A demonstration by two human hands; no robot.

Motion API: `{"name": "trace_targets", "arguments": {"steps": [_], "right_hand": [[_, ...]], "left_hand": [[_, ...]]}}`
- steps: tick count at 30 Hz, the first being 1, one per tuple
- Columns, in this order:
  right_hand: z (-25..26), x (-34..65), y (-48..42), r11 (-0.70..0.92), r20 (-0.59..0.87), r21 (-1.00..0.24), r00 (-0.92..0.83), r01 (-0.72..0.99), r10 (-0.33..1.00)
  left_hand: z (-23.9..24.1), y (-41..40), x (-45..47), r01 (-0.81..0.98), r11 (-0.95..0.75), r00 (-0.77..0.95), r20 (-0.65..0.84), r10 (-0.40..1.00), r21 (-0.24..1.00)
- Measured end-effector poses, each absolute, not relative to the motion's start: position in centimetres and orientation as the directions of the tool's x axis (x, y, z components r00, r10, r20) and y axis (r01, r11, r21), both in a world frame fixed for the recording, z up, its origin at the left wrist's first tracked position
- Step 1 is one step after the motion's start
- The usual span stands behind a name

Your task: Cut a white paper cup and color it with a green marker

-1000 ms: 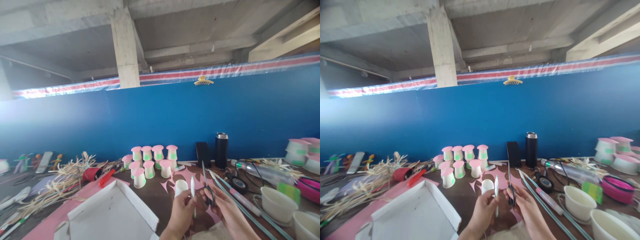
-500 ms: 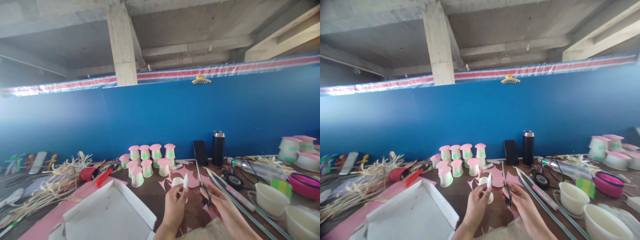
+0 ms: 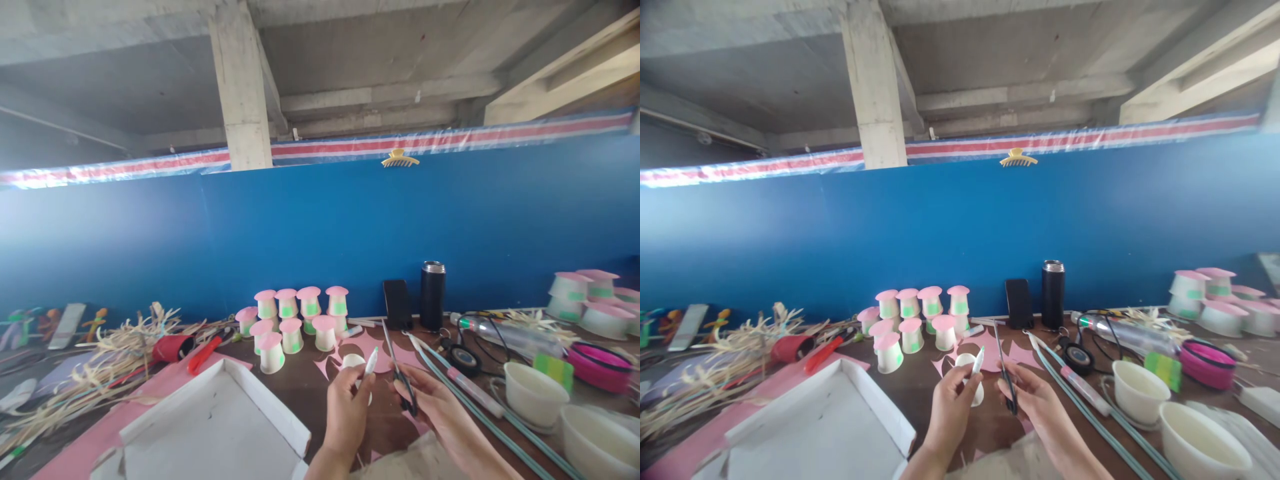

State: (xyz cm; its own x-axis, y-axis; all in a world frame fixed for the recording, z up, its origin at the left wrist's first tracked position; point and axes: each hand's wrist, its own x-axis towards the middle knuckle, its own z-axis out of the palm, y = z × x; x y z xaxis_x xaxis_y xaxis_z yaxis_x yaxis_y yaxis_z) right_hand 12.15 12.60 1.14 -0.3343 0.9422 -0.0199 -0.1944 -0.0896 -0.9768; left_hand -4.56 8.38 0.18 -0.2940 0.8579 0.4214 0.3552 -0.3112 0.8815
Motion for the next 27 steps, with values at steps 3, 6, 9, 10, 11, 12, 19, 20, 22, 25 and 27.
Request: {"name": "trace_targets", "arguments": {"steps": [3, 6, 9, 10, 11, 12, 19, 20, 22, 25, 27], "right_hand": [[1.5, 12.2, 12.4, -0.085, -0.020, -0.980, -0.333, -0.182, 0.943], [2.2, 12.1, 11.8, -0.065, -0.005, -0.985, -0.343, -0.162, 0.939], [2.7, 12.1, 11.4, 0.004, 0.055, -0.991, -0.369, -0.137, 0.928], [2.8, 12.0, 11.3, 0.029, 0.074, -0.992, -0.375, -0.124, 0.924], [2.8, 12.0, 11.3, 0.051, 0.088, -0.993, -0.373, -0.108, 0.924], [2.8, 12.0, 11.3, 0.068, 0.096, -0.994, -0.372, -0.088, 0.923], [2.7, 11.8, 11.3, 0.123, 0.123, -0.992, -0.429, -0.027, 0.895], [2.7, 11.8, 11.3, 0.124, 0.123, -0.992, -0.433, -0.027, 0.893], [2.7, 11.8, 11.3, 0.124, 0.122, -0.992, -0.433, -0.024, 0.893], [2.5, 11.8, 11.4, 0.121, 0.117, -0.992, -0.415, -0.018, 0.902], [2.4, 11.8, 11.4, 0.113, 0.105, -0.994, -0.403, -0.004, 0.909]], "left_hand": [[0.3, 8.4, -4.6, 0.417, -0.317, -0.320, 0.464, 0.826, 0.852], [0.3, 8.4, -4.9, 0.482, -0.291, -0.350, 0.486, 0.801, 0.826], [0.3, 8.4, -5.2, 0.554, -0.247, -0.369, 0.500, 0.784, 0.795], [0.3, 8.3, -5.3, 0.581, -0.233, -0.372, 0.509, 0.776, 0.780], [0.3, 8.2, -5.3, 0.609, -0.221, -0.373, 0.520, 0.769, 0.762], [0.4, 8.1, -5.3, 0.634, -0.207, -0.373, 0.529, 0.762, 0.745], [0.6, 7.8, -5.3, 0.731, -0.112, -0.380, 0.538, 0.753, 0.673], [0.6, 7.9, -5.3, 0.736, -0.108, -0.378, 0.538, 0.753, 0.668], [0.5, 7.9, -5.3, 0.743, -0.102, -0.376, 0.539, 0.753, 0.661], [0.6, 7.8, -5.3, 0.752, -0.101, -0.369, 0.542, 0.755, 0.652], [0.7, 7.7, -5.2, 0.754, -0.103, -0.364, 0.543, 0.757, 0.649]]}}
